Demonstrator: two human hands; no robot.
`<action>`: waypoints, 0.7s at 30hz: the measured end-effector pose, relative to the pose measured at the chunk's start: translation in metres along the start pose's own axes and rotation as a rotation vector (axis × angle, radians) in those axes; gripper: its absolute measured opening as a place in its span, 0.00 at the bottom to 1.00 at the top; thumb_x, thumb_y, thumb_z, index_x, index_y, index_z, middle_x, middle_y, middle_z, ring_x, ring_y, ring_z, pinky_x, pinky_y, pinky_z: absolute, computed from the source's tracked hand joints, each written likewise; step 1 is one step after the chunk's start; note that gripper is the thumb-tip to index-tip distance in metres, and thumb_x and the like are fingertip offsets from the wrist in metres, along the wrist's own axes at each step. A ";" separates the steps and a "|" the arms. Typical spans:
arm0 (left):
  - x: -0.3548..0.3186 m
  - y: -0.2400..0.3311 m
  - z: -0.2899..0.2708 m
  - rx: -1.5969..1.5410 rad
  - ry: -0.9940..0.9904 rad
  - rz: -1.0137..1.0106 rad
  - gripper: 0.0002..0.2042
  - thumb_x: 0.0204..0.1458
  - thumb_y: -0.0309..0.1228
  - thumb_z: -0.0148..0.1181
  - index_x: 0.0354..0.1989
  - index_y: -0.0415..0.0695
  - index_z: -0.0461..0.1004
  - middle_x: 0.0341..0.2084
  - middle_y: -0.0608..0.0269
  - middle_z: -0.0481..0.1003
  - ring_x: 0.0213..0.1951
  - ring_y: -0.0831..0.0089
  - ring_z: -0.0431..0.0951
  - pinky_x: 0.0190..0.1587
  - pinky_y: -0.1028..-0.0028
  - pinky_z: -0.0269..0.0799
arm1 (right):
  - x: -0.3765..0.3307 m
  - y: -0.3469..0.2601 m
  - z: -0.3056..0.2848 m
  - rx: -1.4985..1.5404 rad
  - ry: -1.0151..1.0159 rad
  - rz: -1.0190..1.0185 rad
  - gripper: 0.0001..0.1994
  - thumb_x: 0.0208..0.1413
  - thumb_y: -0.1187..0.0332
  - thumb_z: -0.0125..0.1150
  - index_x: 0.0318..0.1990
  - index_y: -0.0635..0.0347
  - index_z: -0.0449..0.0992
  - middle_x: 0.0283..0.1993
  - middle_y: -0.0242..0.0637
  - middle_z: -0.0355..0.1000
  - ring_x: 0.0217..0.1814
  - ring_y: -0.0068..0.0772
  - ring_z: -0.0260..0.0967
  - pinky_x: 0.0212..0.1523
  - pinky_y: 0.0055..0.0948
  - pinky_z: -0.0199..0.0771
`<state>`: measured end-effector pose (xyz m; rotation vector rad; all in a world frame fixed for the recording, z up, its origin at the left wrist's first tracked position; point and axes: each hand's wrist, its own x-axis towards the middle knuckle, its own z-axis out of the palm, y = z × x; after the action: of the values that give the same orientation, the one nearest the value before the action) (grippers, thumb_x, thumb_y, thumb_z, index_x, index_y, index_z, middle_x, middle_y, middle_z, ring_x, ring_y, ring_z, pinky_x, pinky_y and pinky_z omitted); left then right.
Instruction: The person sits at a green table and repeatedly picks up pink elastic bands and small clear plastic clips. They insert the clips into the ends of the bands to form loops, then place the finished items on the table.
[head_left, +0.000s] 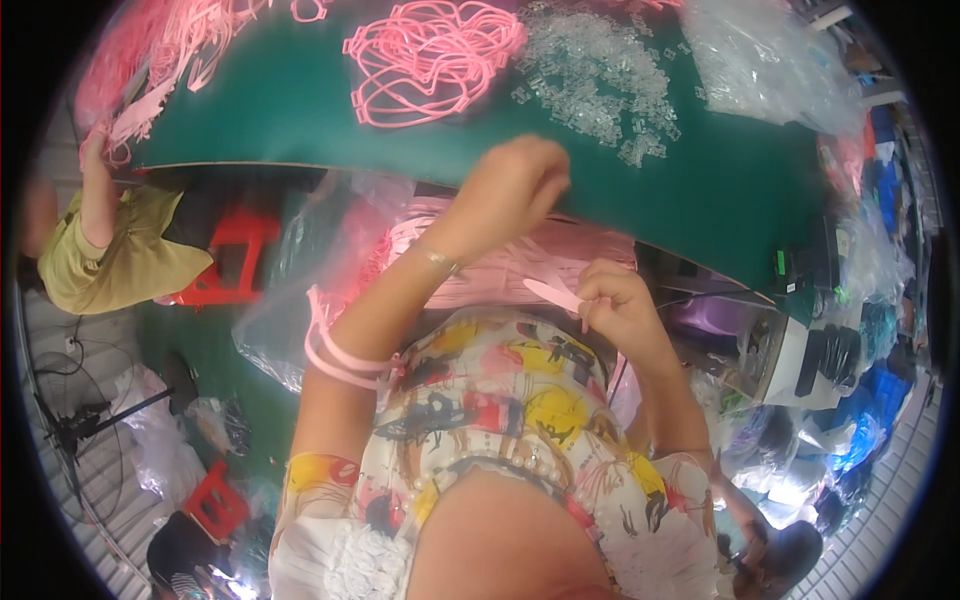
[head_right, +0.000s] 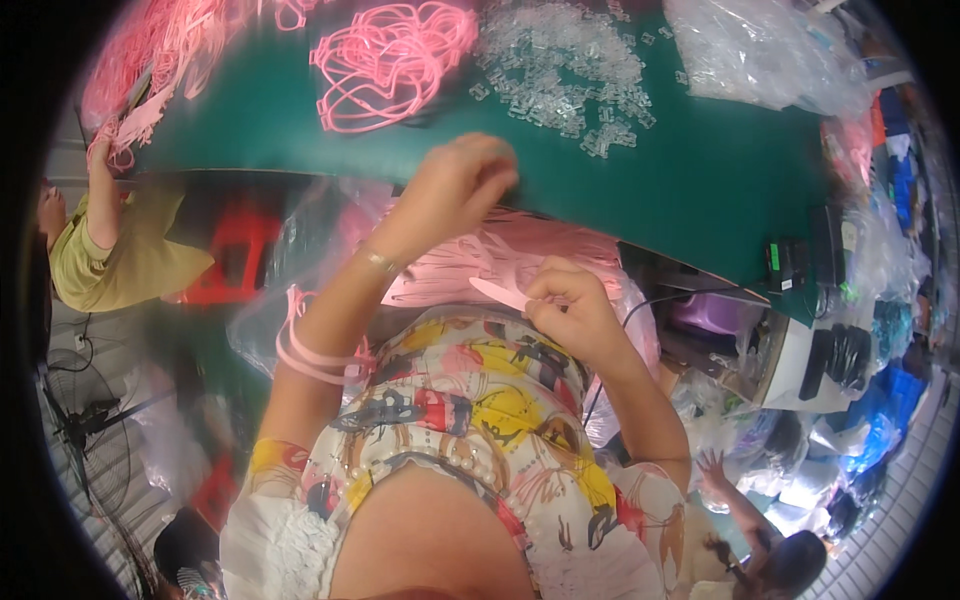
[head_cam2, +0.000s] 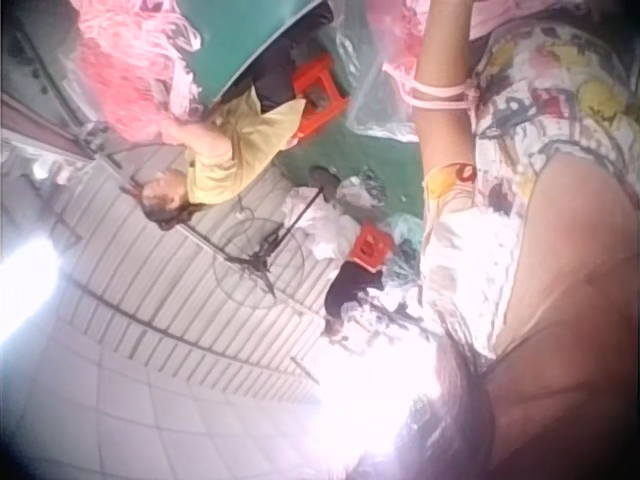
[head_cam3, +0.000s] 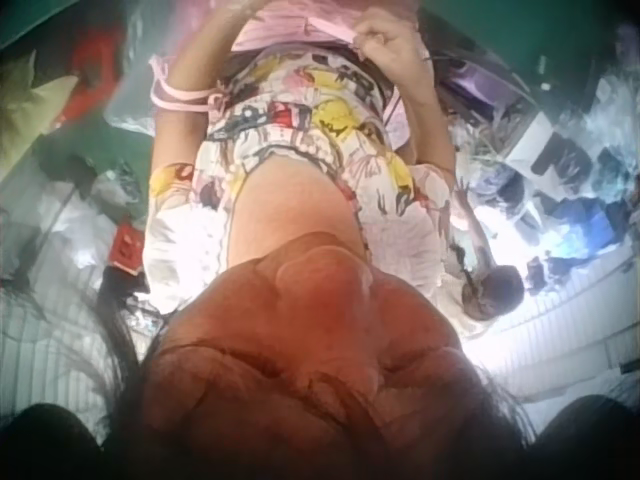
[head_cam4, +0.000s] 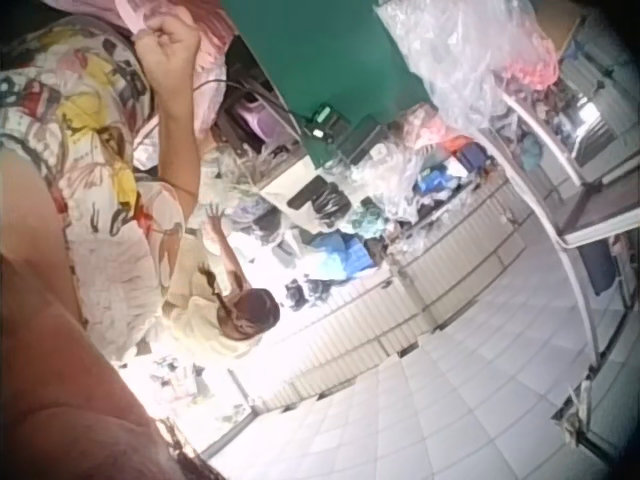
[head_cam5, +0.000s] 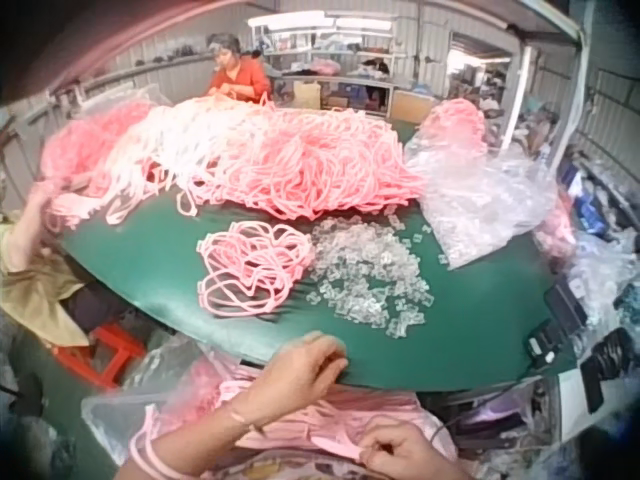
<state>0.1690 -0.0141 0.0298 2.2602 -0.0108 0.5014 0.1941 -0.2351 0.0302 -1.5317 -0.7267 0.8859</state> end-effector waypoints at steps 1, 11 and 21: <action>0.012 -0.008 0.007 0.084 0.062 0.046 0.07 0.46 0.26 0.60 0.33 0.37 0.73 0.28 0.51 0.72 0.30 0.54 0.74 0.35 0.64 0.69 | -0.002 0.003 0.000 -0.030 0.011 -0.040 0.02 0.45 0.77 0.54 0.24 0.66 0.73 0.29 0.33 0.66 0.28 0.24 0.64 0.30 0.22 0.63; 0.044 -0.026 0.018 0.469 0.089 0.220 0.04 0.48 0.24 0.58 0.32 0.40 0.74 0.32 0.52 0.74 0.37 0.52 0.74 0.40 0.61 0.69 | -0.006 0.029 0.019 -0.264 0.300 -0.400 0.02 0.34 0.73 0.58 0.20 0.60 0.73 0.23 0.36 0.68 0.23 0.36 0.66 0.23 0.33 0.64; 0.042 -0.022 0.018 0.222 -0.025 0.014 0.06 0.50 0.22 0.60 0.36 0.37 0.75 0.29 0.58 0.75 0.29 0.71 0.75 0.35 0.74 0.70 | -0.015 0.029 0.026 -0.255 0.348 -0.356 0.03 0.32 0.69 0.58 0.16 0.53 0.70 0.21 0.29 0.66 0.28 0.38 0.66 0.29 0.38 0.60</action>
<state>0.2174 -0.0058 0.0183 2.4844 0.0174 0.5032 0.1634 -0.2381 0.0018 -1.6561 -0.8424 0.2587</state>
